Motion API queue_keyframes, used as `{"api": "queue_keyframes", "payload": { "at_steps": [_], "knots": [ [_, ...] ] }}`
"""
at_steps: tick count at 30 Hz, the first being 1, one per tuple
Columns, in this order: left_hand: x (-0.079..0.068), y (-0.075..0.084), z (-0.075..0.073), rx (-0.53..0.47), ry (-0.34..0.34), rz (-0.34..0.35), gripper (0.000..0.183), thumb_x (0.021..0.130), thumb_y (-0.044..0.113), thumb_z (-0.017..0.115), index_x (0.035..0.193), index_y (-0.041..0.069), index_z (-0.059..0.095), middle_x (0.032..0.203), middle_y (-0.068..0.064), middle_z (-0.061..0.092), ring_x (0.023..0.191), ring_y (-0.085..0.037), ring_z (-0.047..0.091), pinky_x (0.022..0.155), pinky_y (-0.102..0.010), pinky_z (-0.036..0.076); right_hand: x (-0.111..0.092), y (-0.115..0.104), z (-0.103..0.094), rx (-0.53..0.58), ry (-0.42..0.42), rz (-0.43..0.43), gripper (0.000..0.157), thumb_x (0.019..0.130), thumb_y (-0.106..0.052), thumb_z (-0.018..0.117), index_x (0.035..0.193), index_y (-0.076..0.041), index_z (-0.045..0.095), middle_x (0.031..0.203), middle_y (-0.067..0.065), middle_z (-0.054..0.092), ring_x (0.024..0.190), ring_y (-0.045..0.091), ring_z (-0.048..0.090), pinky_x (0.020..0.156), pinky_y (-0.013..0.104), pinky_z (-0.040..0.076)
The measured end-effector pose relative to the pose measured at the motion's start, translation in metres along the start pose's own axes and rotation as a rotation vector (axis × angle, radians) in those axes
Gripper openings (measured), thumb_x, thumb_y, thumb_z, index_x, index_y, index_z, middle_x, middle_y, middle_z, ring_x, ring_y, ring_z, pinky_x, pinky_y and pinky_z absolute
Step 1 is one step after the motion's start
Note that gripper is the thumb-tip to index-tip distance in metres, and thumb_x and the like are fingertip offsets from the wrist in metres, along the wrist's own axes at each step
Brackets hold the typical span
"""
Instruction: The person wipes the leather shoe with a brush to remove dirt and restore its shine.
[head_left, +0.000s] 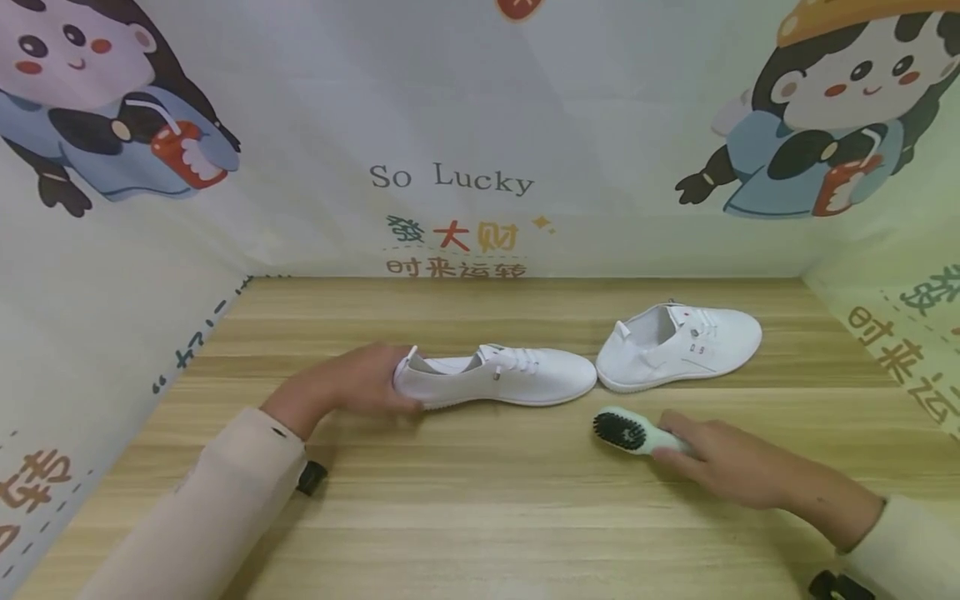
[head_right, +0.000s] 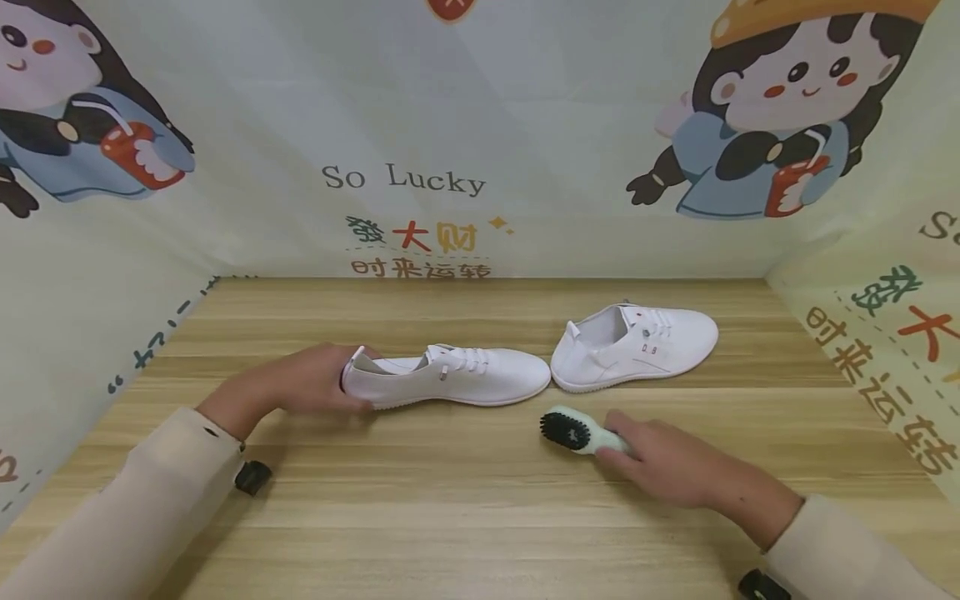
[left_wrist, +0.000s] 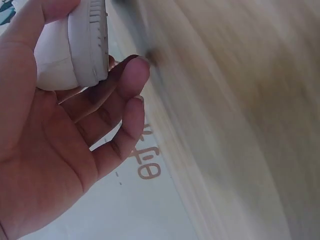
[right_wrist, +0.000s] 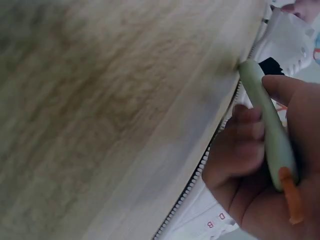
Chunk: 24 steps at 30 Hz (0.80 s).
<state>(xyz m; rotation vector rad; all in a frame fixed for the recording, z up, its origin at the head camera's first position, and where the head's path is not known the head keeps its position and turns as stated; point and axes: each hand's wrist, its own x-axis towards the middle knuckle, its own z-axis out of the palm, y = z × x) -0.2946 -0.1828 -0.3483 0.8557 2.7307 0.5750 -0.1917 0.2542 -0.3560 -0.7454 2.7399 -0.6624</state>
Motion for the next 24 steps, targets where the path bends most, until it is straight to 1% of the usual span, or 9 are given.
{"api": "queue_keyframes", "payload": {
  "at_steps": [3, 4, 7, 10, 12, 15, 18, 22, 24],
  "knots": [
    [0.003, -0.003, -0.002, -0.017, -0.022, 0.021, 0.038, 0.068, 0.034, 0.076, 0.100, 0.023, 0.059, 0.081, 0.010, 0.061, 0.070, -0.009, 0.054, 0.067, -0.027, 0.045, 0.002, 0.000, 0.000, -0.105, 0.038, 0.011, 0.034, 0.091, -0.046, 0.050, 0.112, -0.020, 0.045, 0.080, -0.006, 0.060, 0.068, 0.003, 0.054, 0.059, 0.026, 0.046],
    [0.004, -0.003, -0.002, -0.016, -0.027, 0.026, 0.037, 0.067, 0.034, 0.076, 0.100, 0.025, 0.060, 0.080, 0.010, 0.061, 0.069, -0.008, 0.054, 0.066, -0.026, 0.045, 0.003, 0.000, 0.001, -0.150, 0.057, 0.011, 0.036, 0.090, -0.045, 0.052, 0.114, -0.019, 0.045, 0.081, -0.006, 0.060, 0.069, 0.004, 0.055, 0.060, 0.027, 0.046],
    [0.006, -0.005, -0.003, -0.012, -0.033, 0.036, 0.036, 0.067, 0.034, 0.077, 0.098, 0.028, 0.062, 0.078, 0.011, 0.061, 0.068, -0.007, 0.053, 0.065, -0.026, 0.046, 0.004, 0.001, 0.003, -0.285, 0.100, 0.010, 0.040, 0.088, -0.041, 0.057, 0.115, -0.016, 0.045, 0.080, -0.007, 0.058, 0.068, 0.004, 0.053, 0.058, 0.027, 0.044],
    [0.007, -0.006, -0.002, -0.020, -0.032, 0.041, 0.038, 0.066, 0.033, 0.078, 0.100, 0.029, 0.062, 0.079, 0.011, 0.061, 0.069, -0.007, 0.053, 0.065, -0.026, 0.046, 0.005, 0.002, 0.006, -0.394, 0.139, 0.002, 0.041, 0.087, -0.036, 0.059, 0.115, -0.008, 0.048, 0.072, -0.005, 0.053, 0.061, 0.006, 0.048, 0.051, 0.025, 0.038],
    [0.007, -0.007, -0.001, -0.027, -0.034, 0.044, 0.039, 0.066, 0.032, 0.078, 0.102, 0.027, 0.062, 0.080, 0.010, 0.061, 0.070, -0.008, 0.054, 0.066, -0.026, 0.046, 0.005, 0.003, 0.008, -0.454, 0.160, 0.008, 0.044, 0.087, -0.035, 0.059, 0.116, -0.004, 0.050, 0.073, 0.000, 0.056, 0.061, 0.009, 0.051, 0.050, 0.028, 0.041],
    [0.007, -0.007, 0.000, -0.034, -0.039, 0.040, 0.039, 0.066, 0.032, 0.078, 0.101, 0.026, 0.062, 0.081, 0.010, 0.061, 0.070, -0.009, 0.053, 0.066, -0.027, 0.046, 0.004, 0.004, 0.010, -0.510, 0.183, 0.022, 0.045, 0.087, -0.036, 0.058, 0.115, -0.001, 0.053, 0.075, 0.007, 0.059, 0.063, 0.016, 0.056, 0.051, 0.033, 0.045],
    [0.007, -0.007, 0.001, -0.035, -0.044, 0.014, 0.038, 0.066, 0.033, 0.078, 0.100, 0.025, 0.063, 0.081, 0.009, 0.061, 0.069, -0.009, 0.053, 0.066, -0.027, 0.045, 0.005, 0.004, 0.011, -0.545, 0.188, 0.037, 0.046, 0.087, -0.035, 0.057, 0.115, 0.001, 0.055, 0.078, 0.011, 0.061, 0.066, 0.022, 0.059, 0.053, 0.037, 0.048],
    [0.007, -0.008, 0.002, -0.030, -0.053, -0.024, 0.040, 0.066, 0.035, 0.078, 0.101, 0.020, 0.063, 0.087, 0.005, 0.061, 0.072, -0.010, 0.053, 0.067, -0.027, 0.045, 0.004, 0.003, 0.010, -0.579, 0.177, 0.059, 0.046, 0.087, -0.035, 0.057, 0.116, 0.001, 0.058, 0.081, 0.011, 0.062, 0.068, 0.024, 0.060, 0.053, 0.038, 0.048],
    [0.008, -0.009, 0.003, -0.027, -0.057, -0.029, 0.042, 0.066, 0.035, 0.078, 0.102, 0.019, 0.063, 0.089, 0.004, 0.061, 0.074, -0.010, 0.053, 0.068, -0.026, 0.044, 0.004, 0.002, 0.010, -0.582, 0.160, 0.069, 0.047, 0.087, -0.037, 0.056, 0.116, 0.001, 0.058, 0.082, 0.011, 0.062, 0.069, 0.025, 0.060, 0.052, 0.038, 0.047]
  ]
}}
